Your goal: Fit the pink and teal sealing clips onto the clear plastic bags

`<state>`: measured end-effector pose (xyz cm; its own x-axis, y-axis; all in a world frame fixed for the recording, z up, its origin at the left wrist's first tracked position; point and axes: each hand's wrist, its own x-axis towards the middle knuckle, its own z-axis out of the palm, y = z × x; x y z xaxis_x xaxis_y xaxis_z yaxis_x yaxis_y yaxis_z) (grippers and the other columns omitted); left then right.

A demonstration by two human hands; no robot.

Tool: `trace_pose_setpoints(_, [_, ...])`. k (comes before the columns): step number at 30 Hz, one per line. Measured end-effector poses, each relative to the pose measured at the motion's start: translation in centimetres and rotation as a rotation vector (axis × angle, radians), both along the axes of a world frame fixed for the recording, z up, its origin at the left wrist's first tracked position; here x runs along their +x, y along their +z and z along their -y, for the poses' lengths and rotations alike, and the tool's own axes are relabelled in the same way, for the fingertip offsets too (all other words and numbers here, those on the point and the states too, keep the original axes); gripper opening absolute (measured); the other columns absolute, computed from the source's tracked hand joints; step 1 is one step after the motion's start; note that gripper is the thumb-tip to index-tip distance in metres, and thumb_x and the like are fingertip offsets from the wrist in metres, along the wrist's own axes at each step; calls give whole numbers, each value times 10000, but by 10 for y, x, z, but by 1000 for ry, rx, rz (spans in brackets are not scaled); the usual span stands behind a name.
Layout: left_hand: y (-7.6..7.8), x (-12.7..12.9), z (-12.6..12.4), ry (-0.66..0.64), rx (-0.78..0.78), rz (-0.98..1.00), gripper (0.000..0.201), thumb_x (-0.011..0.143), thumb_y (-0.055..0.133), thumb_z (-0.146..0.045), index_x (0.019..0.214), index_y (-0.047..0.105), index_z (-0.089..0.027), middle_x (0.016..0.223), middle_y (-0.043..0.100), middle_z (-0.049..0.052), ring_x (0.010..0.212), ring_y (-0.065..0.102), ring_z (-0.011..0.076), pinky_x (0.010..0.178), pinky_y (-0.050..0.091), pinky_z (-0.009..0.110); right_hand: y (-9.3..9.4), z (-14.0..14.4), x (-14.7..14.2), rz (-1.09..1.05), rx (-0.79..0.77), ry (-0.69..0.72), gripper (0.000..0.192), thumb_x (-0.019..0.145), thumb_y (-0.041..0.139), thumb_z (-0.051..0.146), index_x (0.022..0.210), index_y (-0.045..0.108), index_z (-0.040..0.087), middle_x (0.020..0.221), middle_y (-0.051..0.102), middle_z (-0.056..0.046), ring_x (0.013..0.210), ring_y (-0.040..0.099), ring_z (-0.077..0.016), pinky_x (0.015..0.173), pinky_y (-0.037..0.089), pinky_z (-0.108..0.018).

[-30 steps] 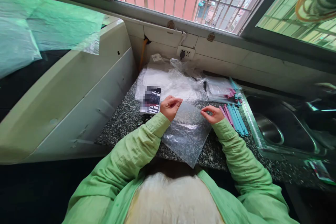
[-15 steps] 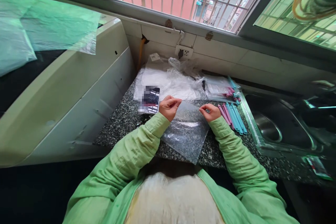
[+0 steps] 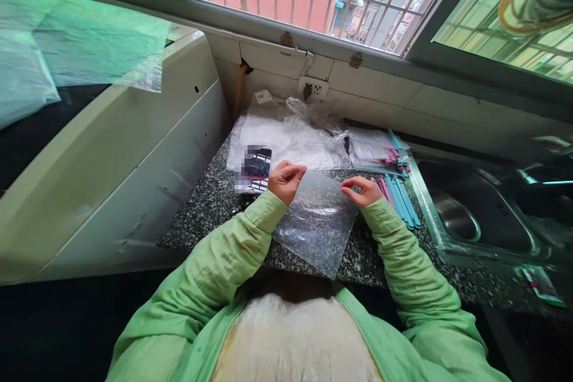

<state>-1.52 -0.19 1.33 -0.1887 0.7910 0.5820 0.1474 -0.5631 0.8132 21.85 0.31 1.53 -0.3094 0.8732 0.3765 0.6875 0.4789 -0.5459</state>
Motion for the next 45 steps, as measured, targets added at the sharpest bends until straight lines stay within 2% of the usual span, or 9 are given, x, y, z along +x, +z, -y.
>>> trace_pose_setpoints(4, [1,0,1,5,4,2,148,704,609,-292,714,690,-168,579,484,-10,519,449,58,468,360,182,6,-1,12,44,-72,26,137,701,551,281,721,638,177,710,667,-45,658,603,-156,644,491,-284])
trace_pose_setpoints(8, [1,0,2,-10,0,-11,142,708,606,-275,723,689,-161,576,474,-11,509,438,57,464,354,185,8,-1,17,84,-80,33,123,701,540,264,690,629,181,680,661,-38,630,595,-151,628,485,-279])
trace_pose_setpoints(13, [2,0,3,-10,2,-15,136,711,602,-263,719,688,-158,579,475,-9,518,446,61,469,359,188,2,-5,18,111,-17,8,120,703,538,263,675,629,189,668,659,-31,610,585,-145,613,472,-270])
trace_pose_setpoints(18, [4,1,5,-1,11,-29,128,708,605,-267,706,688,-169,575,479,-7,524,447,65,472,362,190,-12,-11,21,136,83,-85,120,695,554,278,646,631,201,646,654,-33,596,578,-153,585,457,-273])
trace_pose_setpoints(22, [4,2,6,-5,15,-36,131,709,603,-273,703,688,-173,566,471,-8,521,441,67,469,358,192,-15,-12,19,157,126,-123,115,691,562,279,640,632,203,646,655,-42,616,583,-165,590,456,-281])
trace_pose_setpoints(31, [3,-2,2,23,1,-9,151,709,604,-298,705,687,-172,575,469,-11,519,440,62,468,353,185,-11,-14,29,12,-59,-58,156,677,547,302,702,649,188,672,668,-25,579,585,-141,577,481,-267])
trace_pose_setpoints(36, [4,-3,1,29,14,-16,151,714,600,-299,711,686,-175,574,466,-12,519,436,63,467,349,187,-6,-14,37,21,-133,-18,139,658,547,273,686,649,183,663,667,-23,582,587,-142,587,487,-271])
trace_pose_setpoints(45, [5,-4,2,43,28,-13,143,710,606,-301,704,687,-182,564,458,-15,523,436,64,472,351,190,-7,-11,36,-7,-125,-63,144,668,555,301,663,634,181,604,640,-6,534,556,-122,538,463,-248])
